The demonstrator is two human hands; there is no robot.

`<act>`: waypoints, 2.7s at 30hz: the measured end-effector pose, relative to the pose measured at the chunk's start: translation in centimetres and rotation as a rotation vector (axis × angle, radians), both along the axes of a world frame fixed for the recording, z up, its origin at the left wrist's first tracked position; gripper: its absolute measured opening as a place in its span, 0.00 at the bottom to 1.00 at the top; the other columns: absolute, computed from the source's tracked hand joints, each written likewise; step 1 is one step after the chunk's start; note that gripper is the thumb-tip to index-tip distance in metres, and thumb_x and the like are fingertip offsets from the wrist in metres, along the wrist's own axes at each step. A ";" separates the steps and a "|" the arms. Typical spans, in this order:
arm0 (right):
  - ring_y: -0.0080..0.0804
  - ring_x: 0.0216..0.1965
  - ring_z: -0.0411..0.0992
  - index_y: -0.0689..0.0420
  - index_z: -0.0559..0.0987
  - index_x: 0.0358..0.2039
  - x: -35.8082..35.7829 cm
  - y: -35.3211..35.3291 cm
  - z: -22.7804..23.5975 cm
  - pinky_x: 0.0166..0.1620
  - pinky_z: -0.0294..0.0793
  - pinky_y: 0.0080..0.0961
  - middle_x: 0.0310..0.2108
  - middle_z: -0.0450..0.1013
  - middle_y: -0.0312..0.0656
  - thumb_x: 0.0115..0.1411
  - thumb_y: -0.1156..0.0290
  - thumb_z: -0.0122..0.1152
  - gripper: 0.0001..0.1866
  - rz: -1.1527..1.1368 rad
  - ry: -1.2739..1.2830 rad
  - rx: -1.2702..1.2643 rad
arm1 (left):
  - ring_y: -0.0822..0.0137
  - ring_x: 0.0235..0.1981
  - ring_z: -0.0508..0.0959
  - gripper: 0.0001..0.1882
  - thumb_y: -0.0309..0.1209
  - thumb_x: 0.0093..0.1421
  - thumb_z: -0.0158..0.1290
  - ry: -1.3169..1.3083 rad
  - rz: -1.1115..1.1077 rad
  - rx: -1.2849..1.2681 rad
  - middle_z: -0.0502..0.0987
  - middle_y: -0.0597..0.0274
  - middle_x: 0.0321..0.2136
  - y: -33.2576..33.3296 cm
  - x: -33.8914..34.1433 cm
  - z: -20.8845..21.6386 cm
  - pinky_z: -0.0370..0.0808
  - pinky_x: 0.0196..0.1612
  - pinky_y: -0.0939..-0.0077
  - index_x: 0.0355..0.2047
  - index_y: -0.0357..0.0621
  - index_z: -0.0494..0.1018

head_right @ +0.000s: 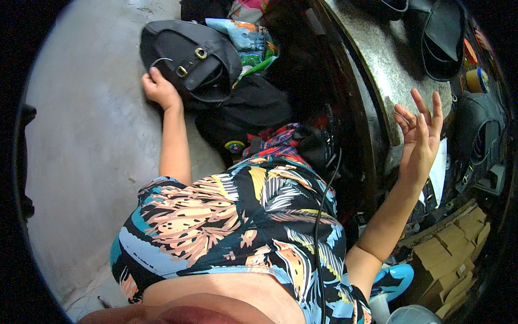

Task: The person assembles black handbags at a workbench. They pick up bag bodies, attach straps with metal buckles, and place finished bags on the table. The person handles multiple bags one at a time, turning them over and aligning straps before fastening.

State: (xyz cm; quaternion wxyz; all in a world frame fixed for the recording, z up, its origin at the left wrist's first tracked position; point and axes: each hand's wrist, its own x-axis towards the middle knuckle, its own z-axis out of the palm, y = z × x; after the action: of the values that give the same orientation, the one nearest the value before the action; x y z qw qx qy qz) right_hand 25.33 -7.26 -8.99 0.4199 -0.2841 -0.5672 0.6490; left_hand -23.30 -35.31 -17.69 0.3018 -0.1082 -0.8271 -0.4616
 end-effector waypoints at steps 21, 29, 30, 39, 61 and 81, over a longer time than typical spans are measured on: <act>0.30 0.42 0.79 0.56 0.63 0.67 0.1 -0.1 0.2 0.47 0.79 0.28 0.58 0.71 0.53 0.67 0.63 0.55 0.29 -0.091 -0.103 0.120 | 0.46 0.70 0.58 0.27 0.46 0.67 0.49 0.012 -0.449 -1.056 0.65 0.62 0.67 2.3 -2.1 5.0 0.54 0.66 0.34 0.66 0.66 0.64; 0.27 0.40 0.80 0.55 0.66 0.65 -0.1 -1.1 1.2 0.46 0.80 0.24 0.55 0.73 0.51 0.67 0.63 0.57 0.27 -0.060 -0.112 0.097 | 0.56 0.71 0.57 0.24 0.46 0.72 0.40 -0.106 -0.861 -0.616 0.63 0.70 0.68 0.9 -9.2 -3.3 0.41 0.70 0.44 0.66 0.61 0.66; 0.26 0.40 0.79 0.55 0.67 0.64 -0.1 -1.2 1.4 0.46 0.80 0.24 0.54 0.73 0.50 0.67 0.63 0.58 0.27 -0.059 -0.122 0.099 | 0.56 0.72 0.56 0.24 0.46 0.73 0.40 -0.095 -0.930 -0.586 0.63 0.71 0.68 0.8 -9.8 -3.3 0.40 0.70 0.44 0.66 0.62 0.66; 0.22 0.38 0.76 0.60 0.74 0.58 2.5 -4.3 3.3 0.45 0.77 0.21 0.43 0.79 0.40 0.66 0.70 0.59 0.20 -0.040 -0.162 0.251 | 0.49 0.60 0.71 0.38 0.65 0.66 0.36 -0.490 -0.598 -0.896 0.75 0.50 0.57 5.2 -7.4 4.7 0.58 0.66 0.53 0.60 0.47 0.69; 0.44 0.59 0.69 0.53 0.78 0.53 16.2 -5.9 0.6 0.60 0.71 0.37 0.51 0.75 0.42 0.57 0.70 0.65 0.21 -0.653 -1.330 0.727 | 0.45 0.62 0.68 0.19 0.28 0.54 0.63 0.632 -1.668 -0.574 0.72 0.48 0.58 22.1 18.4 12.2 0.65 0.63 0.54 0.47 0.40 0.76; 0.21 0.32 0.74 0.62 0.80 0.43 17.3 -5.3 0.4 0.38 0.74 0.22 0.30 0.78 0.36 0.63 0.73 0.60 0.10 -0.677 -0.911 0.205 | 0.49 0.57 0.70 0.21 0.38 0.57 0.62 0.449 -2.212 -0.477 0.73 0.49 0.55 34.0 30.3 6.6 0.66 0.61 0.58 0.48 0.39 0.75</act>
State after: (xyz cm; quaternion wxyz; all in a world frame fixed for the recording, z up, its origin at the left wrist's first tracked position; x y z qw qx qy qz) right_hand 42.66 -12.52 -8.63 0.3431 -0.6584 -0.6283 0.2326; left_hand 6.96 -1.29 -11.08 -0.1557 -0.9080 -0.2739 -0.2762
